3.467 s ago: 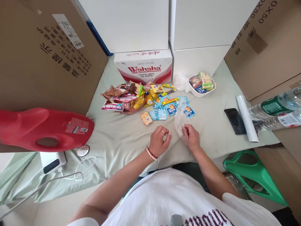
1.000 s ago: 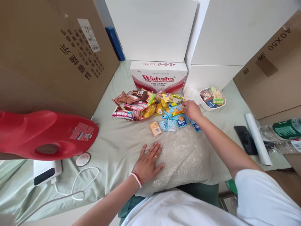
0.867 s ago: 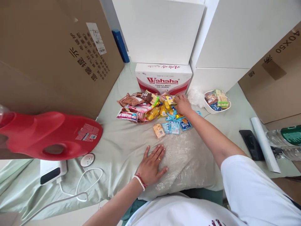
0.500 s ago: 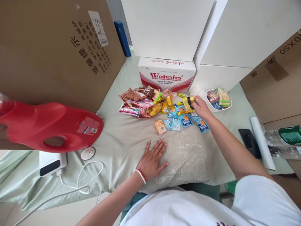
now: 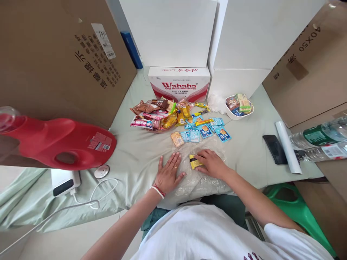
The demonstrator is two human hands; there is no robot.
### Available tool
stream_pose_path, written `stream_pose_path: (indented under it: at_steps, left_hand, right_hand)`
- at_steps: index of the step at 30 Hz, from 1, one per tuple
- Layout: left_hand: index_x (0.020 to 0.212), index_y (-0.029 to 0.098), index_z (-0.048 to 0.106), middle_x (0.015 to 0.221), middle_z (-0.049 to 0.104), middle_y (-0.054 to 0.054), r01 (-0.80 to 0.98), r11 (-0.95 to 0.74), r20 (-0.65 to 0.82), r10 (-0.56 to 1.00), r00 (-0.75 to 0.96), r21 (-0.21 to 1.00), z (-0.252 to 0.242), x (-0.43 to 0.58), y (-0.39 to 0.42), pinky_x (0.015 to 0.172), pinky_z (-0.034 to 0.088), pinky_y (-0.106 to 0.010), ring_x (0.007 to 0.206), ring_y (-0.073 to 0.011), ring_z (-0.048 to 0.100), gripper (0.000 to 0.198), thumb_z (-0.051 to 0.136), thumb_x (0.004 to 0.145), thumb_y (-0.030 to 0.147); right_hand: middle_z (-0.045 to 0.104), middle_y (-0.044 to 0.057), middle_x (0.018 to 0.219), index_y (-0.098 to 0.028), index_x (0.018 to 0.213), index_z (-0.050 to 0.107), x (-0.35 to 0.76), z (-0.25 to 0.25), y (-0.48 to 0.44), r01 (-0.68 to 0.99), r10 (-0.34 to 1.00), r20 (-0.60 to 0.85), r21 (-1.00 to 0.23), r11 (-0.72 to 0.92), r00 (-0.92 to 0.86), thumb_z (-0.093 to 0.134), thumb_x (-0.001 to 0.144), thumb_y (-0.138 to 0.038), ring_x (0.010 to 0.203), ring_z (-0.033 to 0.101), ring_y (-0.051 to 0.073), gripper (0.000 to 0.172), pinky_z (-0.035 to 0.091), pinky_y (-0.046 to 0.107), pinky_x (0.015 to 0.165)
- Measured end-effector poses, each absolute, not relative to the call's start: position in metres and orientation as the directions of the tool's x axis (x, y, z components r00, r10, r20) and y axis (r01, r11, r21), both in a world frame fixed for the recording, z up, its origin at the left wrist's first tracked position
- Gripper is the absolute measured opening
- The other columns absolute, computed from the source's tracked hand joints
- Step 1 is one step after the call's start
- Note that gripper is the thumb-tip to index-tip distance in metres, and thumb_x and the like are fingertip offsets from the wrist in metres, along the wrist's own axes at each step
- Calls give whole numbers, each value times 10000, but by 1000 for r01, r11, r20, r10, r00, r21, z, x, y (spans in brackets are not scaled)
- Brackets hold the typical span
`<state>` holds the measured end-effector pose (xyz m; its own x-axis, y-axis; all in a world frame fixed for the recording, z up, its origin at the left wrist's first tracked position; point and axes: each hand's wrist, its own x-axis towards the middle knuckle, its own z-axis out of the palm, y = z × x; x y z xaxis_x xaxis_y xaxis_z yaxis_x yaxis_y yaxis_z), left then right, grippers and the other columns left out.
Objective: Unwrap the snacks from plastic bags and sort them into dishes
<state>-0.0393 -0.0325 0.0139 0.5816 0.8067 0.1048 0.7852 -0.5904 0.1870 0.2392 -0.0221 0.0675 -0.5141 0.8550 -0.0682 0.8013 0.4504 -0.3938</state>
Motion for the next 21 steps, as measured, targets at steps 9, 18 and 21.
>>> stream_pose_path:
  at_steps: [9,18,21]
  left_hand:
    - [1662,137,259,1696,290,-198,824,-538,31,840,542,177,13,-44,-36,1274,-18,-685,1564,-367,334,840,434,1003,628]
    - [1663,139,257,1687,320,-197,809,-557,76,829,554,187,9,-47,-36,1280,-39,-663,1550,-363,359,835,421,1009,631]
    - [1664,137,253,1688,318,-195,807,-559,70,828,557,192,8,-47,-35,1278,-46,-664,1551,-362,357,838,413,1011,638]
  right_hand:
    - [655,137,1331,-272,1402,646,264,63,-49,836,924,6,-423,350,-383,579,967,-170,1186,569,319,452,485,518,995]
    - [705,112,1231,-253,1250,740,245,86,3,732,774,-130,-454,509,-619,687,954,-337,1148,609,274,312,472,441,1025]
    - [751,106,1088,-234,1123,779,255,101,60,823,873,-112,-410,394,-474,575,1012,-349,1088,647,259,260,492,380,966]
